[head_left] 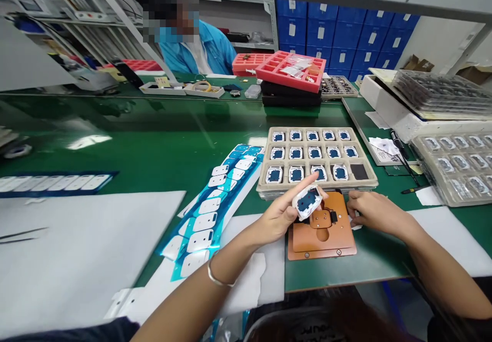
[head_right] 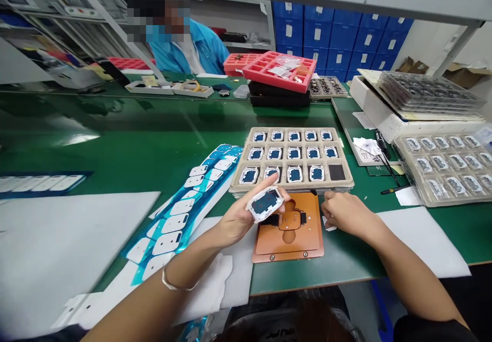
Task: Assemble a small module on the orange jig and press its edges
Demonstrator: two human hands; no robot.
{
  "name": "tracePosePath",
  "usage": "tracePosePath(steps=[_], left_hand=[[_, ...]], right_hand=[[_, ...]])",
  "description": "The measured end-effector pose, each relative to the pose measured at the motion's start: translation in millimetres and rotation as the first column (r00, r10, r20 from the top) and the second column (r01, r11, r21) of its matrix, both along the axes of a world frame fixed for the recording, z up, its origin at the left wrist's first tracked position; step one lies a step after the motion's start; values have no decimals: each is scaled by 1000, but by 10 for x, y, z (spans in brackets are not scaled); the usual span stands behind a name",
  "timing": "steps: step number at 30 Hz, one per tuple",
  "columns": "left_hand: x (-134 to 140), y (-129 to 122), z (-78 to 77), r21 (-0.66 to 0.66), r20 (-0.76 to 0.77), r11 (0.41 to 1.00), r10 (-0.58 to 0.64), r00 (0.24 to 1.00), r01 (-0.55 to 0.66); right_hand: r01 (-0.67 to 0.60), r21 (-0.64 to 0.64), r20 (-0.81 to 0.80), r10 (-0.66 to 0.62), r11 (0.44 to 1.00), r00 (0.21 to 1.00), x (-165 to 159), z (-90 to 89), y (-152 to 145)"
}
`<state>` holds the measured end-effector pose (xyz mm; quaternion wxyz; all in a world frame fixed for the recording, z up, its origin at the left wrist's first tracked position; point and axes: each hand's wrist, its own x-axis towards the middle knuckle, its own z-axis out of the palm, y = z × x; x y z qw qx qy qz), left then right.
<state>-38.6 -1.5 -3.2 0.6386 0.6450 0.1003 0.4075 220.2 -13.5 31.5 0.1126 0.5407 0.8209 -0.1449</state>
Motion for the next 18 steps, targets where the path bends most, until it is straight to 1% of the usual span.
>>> tracePosePath(steps=[2,3,4,5,6,7,8,9,10,11,12,14,15,16,18], left_hand=[[-20,-12,14,41,-60,999,-7,998,9],[-33,-17,28,61,-98,998,-3,995,9],[-45,-23,47,85,-139,996,10,990,2],[-57,-28,70,112,-185,994,27,982,-6],[-65,-34,95,141,-233,990,43,972,-10],[-69,-41,123,171,-283,985,46,958,3],[-69,-49,151,194,-331,981,40,943,27],[-63,-59,178,207,-374,977,24,927,58],[-54,-71,204,209,-408,974,8,913,85],[-41,-84,228,202,-429,974,-10,903,107],[-26,-97,249,183,-435,976,-30,900,121],[2,-119,278,128,-411,982,-73,909,136],[12,-125,285,114,-394,983,-89,915,144],[19,-128,286,119,-379,982,-93,921,148],[22,-124,275,187,-377,973,-59,924,138]], right_hand=[[-15,-3,18,15,1000,1000,47,28,-29],[-42,2,-12,42,999,999,78,51,-39],[-78,26,-85,80,997,993,108,78,-46],[-110,83,-202,125,990,971,133,106,-52],[-122,169,-353,175,978,919,146,132,-59],[-103,268,-511,232,958,828,143,154,-66],[-58,347,-647,284,936,707,121,167,-77],[-17,382,-745,319,924,586,82,170,-89],[-5,375,-814,332,927,477,28,163,-104],[-24,338,-865,321,941,387,-34,146,-120],[-65,278,-904,284,958,321,-99,120,-137],[-136,143,-955,172,980,240,-211,57,-170],[-149,94,-971,124,984,202,-252,26,-185],[-150,59,-982,84,987,168,-281,-1,-198],[-146,26,-992,44,989,120,-311,-37,-217]])
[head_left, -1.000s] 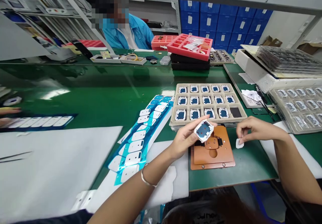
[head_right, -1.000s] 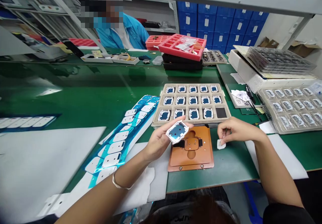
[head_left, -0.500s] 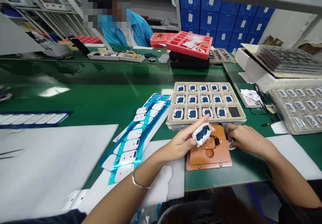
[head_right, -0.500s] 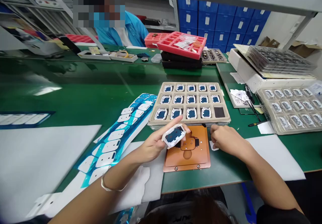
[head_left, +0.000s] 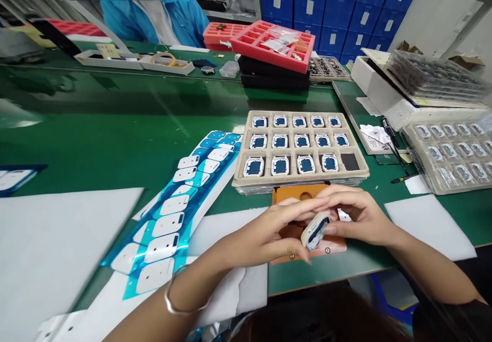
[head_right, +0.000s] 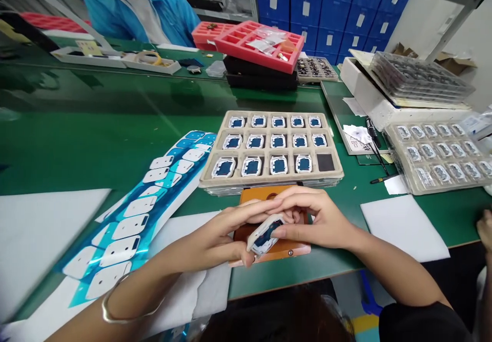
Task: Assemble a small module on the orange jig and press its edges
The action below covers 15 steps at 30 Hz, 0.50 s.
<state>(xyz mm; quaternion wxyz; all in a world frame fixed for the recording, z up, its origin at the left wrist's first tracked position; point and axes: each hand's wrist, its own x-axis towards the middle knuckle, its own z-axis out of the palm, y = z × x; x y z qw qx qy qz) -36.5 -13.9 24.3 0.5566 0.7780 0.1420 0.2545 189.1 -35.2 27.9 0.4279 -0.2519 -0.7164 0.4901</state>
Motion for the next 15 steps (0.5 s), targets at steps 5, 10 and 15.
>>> tracePosePath(steps=[5,10,15], left_hand=[[-27,28,-50,185,-70,982,42,997,-29],[-22,35,-55,260,-60,966,11,998,5],[0,45,-68,296,25,955,-26,999,18]], right_hand=[[-21,4,-74,22,1000,997,5,-8,-8],[-18,-3,-67,17,1000,998,8,-3,-6],[-13,6,-48,13,1000,999,-3,-8,-4]])
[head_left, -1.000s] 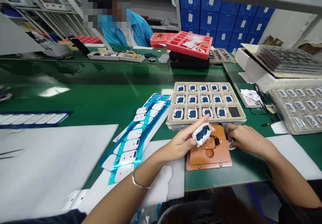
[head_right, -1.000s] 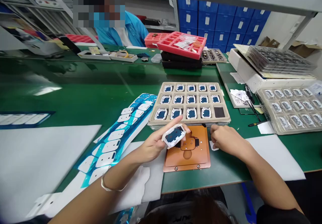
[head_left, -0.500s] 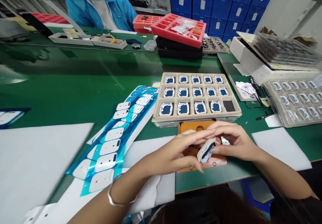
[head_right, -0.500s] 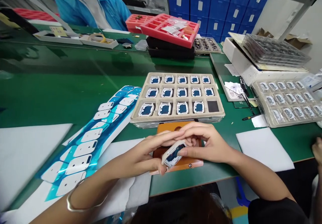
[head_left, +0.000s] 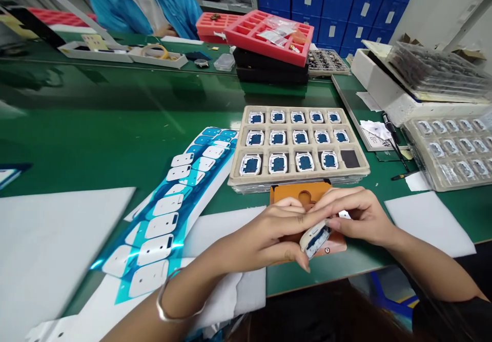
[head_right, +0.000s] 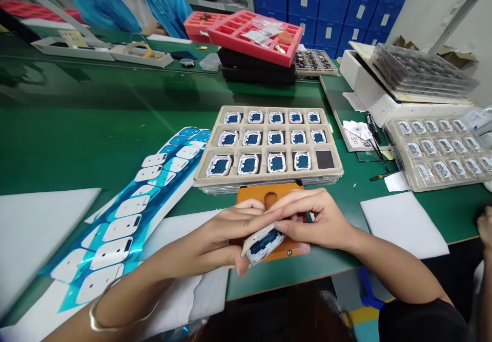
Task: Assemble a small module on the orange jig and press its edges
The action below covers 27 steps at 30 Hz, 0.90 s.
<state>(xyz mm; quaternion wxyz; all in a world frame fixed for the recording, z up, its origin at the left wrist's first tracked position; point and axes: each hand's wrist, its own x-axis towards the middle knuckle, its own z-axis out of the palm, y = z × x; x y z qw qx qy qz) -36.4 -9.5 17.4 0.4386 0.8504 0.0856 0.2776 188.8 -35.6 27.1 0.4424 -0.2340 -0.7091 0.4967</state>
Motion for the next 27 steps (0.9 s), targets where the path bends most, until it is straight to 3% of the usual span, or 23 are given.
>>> tracePosePath(steps=[21,27], left_hand=[[10,-14,-60,39,21,999,-13,1000,12],[13,-5,-41,19,37,1000,-12,999,11]], right_hand=[[75,61,96,-81,995,992,-55,-26,-40],[-125,-134,-35,121,983,992,-11,22,7]])
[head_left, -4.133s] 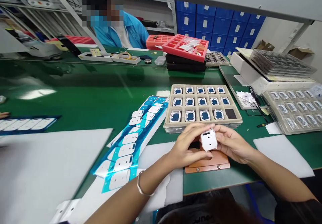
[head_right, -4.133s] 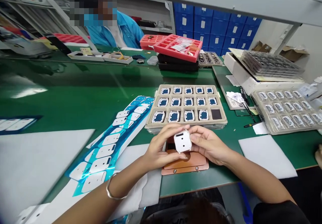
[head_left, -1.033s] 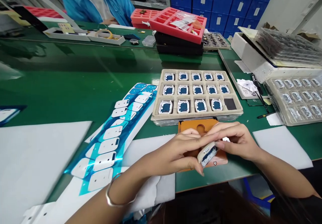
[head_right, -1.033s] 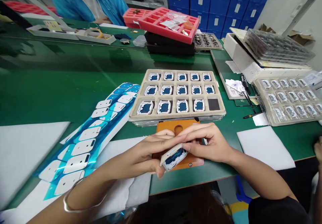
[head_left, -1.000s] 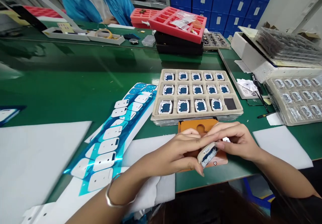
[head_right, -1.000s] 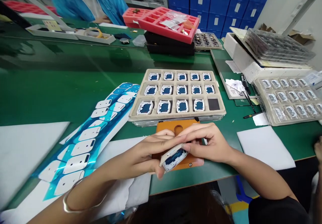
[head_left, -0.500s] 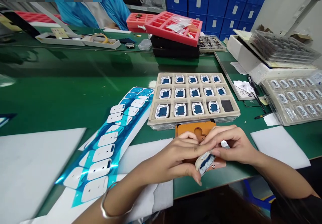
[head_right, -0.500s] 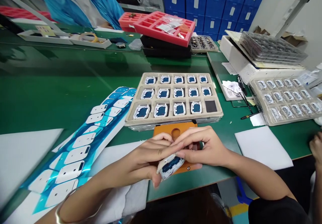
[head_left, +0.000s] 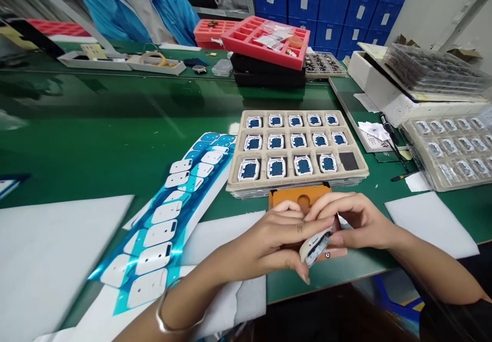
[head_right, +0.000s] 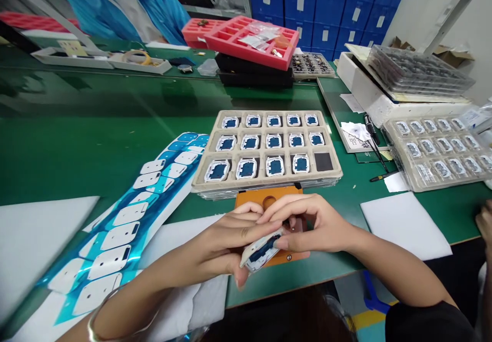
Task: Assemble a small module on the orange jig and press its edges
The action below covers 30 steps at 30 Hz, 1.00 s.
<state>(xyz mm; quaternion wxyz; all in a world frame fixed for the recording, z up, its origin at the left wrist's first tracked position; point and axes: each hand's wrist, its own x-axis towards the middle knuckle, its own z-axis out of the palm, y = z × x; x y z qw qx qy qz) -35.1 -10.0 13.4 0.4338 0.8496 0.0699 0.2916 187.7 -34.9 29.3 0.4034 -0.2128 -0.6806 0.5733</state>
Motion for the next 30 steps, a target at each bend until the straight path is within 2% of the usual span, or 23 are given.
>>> tracePosePath(steps=[3,10,30], left_hand=[[-1,2,16,8,7,1000,-7,1000,7],[-1,-1,19,16,-10,1000,-9,1000,9],[-14,-4,23,-8,-6,1000,-26,1000,26]], right_hand=[[-33,-53,0,33,998,999,31,8,23],[-17,-59,4,17,998,1000,44,-12,10],[-24,-20,-64,23,1000,998,15,7,23]])
